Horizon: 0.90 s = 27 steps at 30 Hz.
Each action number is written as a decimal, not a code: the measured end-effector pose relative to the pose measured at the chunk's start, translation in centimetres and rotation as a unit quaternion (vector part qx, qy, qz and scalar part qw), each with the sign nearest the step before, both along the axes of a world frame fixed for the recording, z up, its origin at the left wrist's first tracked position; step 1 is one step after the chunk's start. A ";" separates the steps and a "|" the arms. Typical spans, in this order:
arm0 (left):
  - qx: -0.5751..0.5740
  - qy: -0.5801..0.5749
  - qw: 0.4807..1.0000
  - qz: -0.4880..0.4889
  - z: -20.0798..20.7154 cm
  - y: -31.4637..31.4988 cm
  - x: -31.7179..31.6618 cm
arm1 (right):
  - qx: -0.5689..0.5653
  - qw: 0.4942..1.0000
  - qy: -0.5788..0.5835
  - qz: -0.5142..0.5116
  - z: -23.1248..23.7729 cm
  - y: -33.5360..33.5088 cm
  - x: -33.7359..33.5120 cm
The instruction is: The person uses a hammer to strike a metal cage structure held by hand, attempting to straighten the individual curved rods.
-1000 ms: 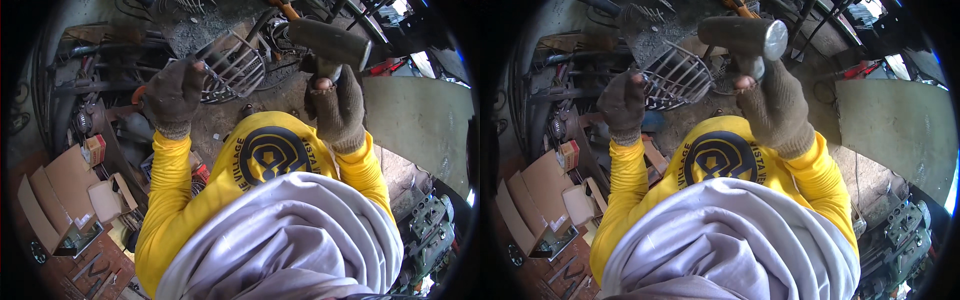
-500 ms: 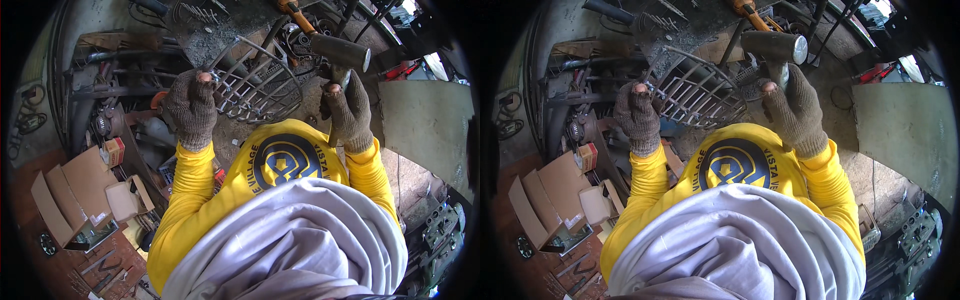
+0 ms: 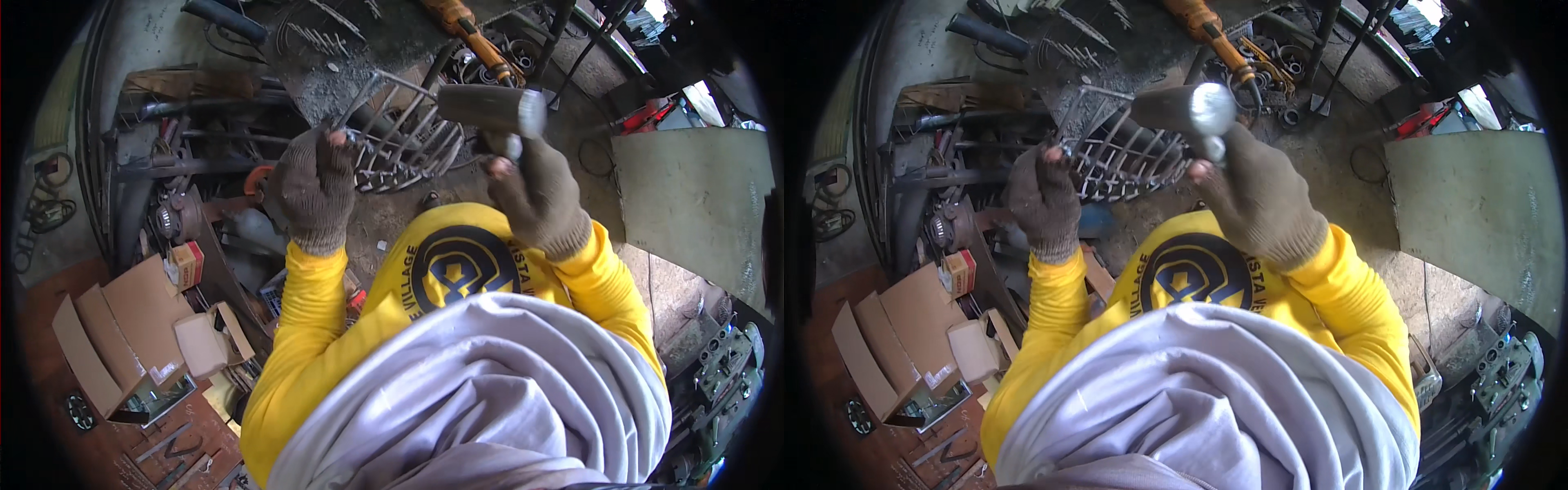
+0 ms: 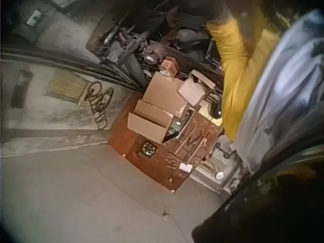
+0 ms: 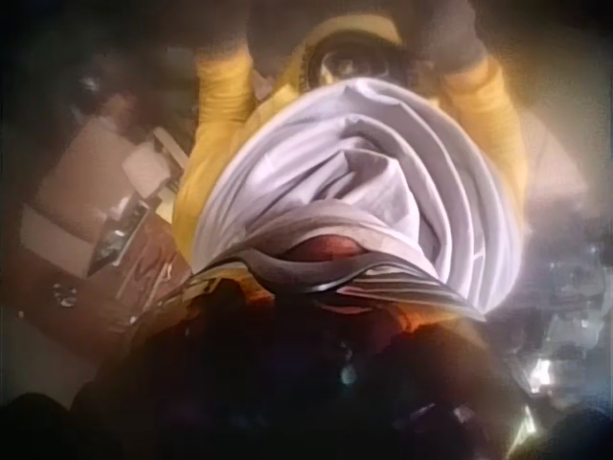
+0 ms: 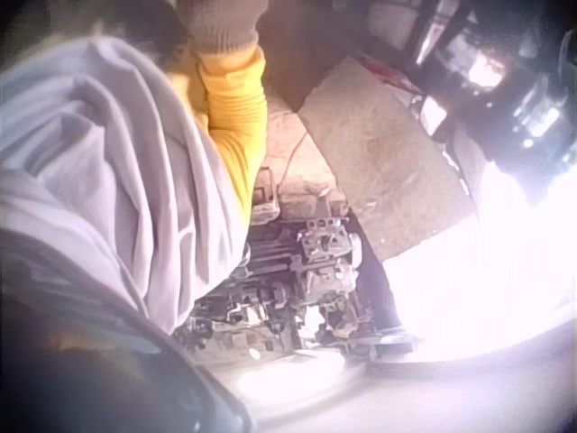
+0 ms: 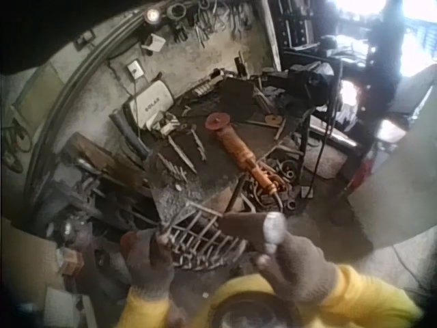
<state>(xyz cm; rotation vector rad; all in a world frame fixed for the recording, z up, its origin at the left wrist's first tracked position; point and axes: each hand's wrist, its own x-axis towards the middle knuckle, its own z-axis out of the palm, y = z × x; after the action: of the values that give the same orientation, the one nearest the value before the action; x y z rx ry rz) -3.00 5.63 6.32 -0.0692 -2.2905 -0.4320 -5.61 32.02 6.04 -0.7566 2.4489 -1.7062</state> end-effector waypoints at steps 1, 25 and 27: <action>0.031 -0.001 1.000 0.004 0.6 0.4 0.0 | -0.074 0.997 0.012 0.014 -0.2 0.3 0.2; -0.006 -0.021 1.000 0.017 -3.4 0.4 0.4 | -0.190 0.979 -0.026 -0.062 -6.1 1.1 -0.1; -0.071 0.005 0.994 -0.078 -4.5 -1.2 0.3 | -0.241 0.968 -0.016 -0.065 -5.9 1.0 -0.5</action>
<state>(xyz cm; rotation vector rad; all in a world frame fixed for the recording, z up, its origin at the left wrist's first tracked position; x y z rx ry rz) -2.65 4.40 1.78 -0.3218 -2.3122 -0.3458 -6.12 32.98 0.19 -0.6006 2.1179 -2.3849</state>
